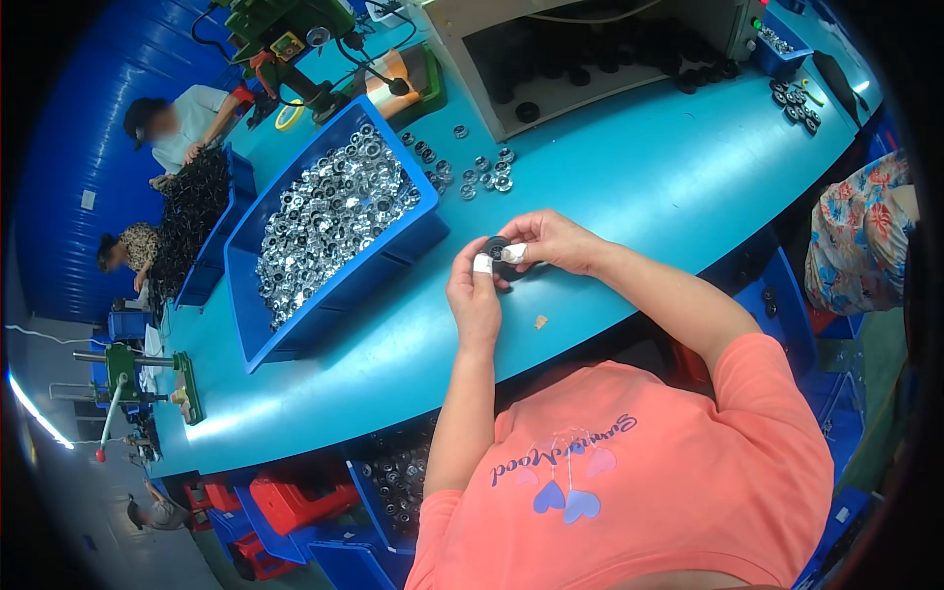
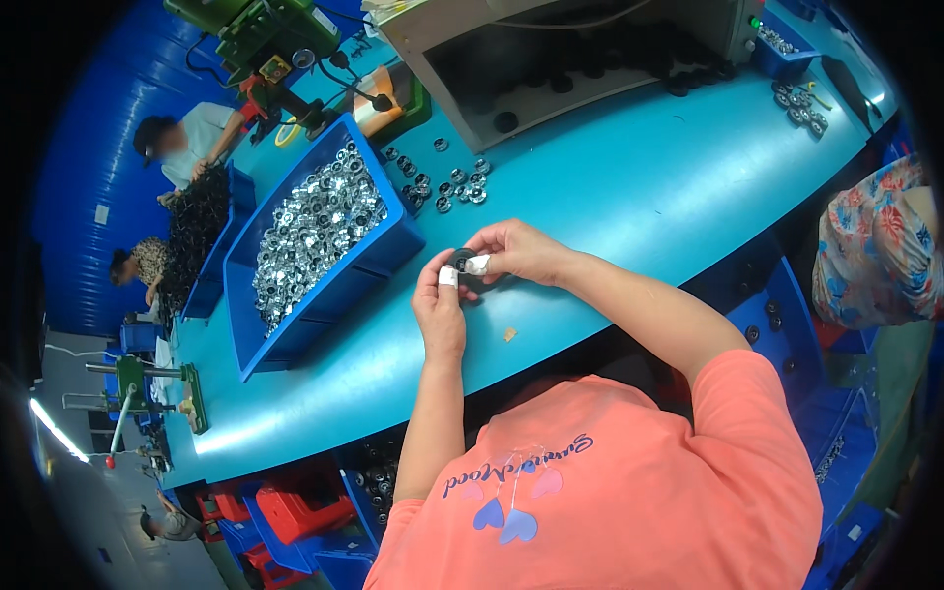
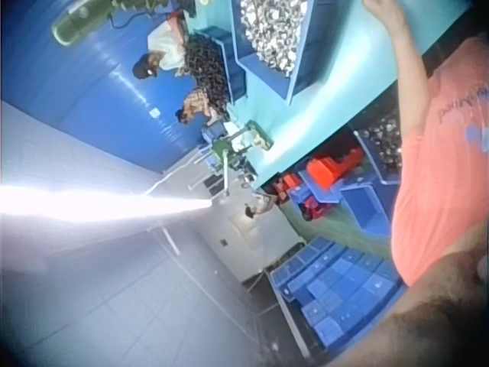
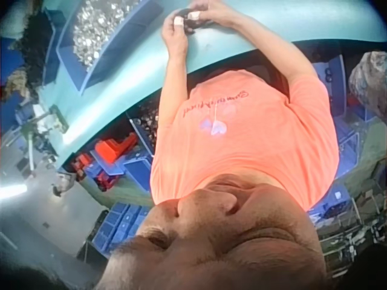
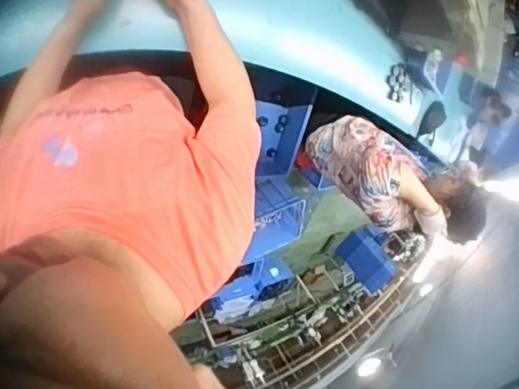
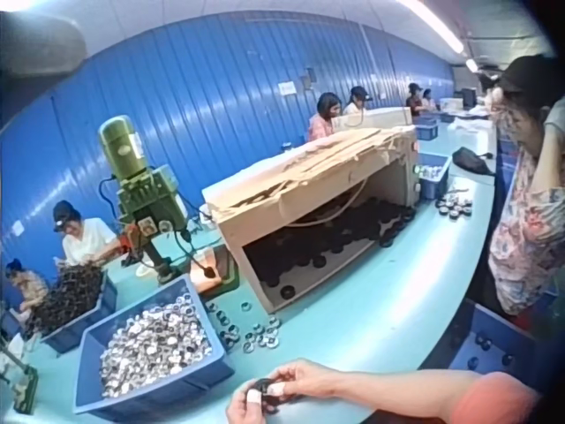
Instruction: Assembling metal bearings into plastic toy wheel housings at a factory workbench.
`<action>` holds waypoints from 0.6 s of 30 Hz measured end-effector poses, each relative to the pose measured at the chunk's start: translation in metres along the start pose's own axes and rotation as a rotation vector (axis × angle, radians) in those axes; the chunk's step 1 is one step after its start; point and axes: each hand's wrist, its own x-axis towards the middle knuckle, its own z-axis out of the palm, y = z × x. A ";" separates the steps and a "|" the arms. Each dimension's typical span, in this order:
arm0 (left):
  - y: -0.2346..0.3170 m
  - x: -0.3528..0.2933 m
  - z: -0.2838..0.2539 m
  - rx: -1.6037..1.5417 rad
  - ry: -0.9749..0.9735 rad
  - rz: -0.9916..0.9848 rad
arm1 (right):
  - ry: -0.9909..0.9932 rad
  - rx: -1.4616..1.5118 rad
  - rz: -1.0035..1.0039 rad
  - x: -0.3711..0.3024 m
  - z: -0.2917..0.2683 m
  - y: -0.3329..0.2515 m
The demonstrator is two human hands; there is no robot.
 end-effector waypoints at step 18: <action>-0.006 -0.005 0.006 0.251 -0.027 0.220 | 0.036 0.189 -0.038 -0.002 -0.002 -0.001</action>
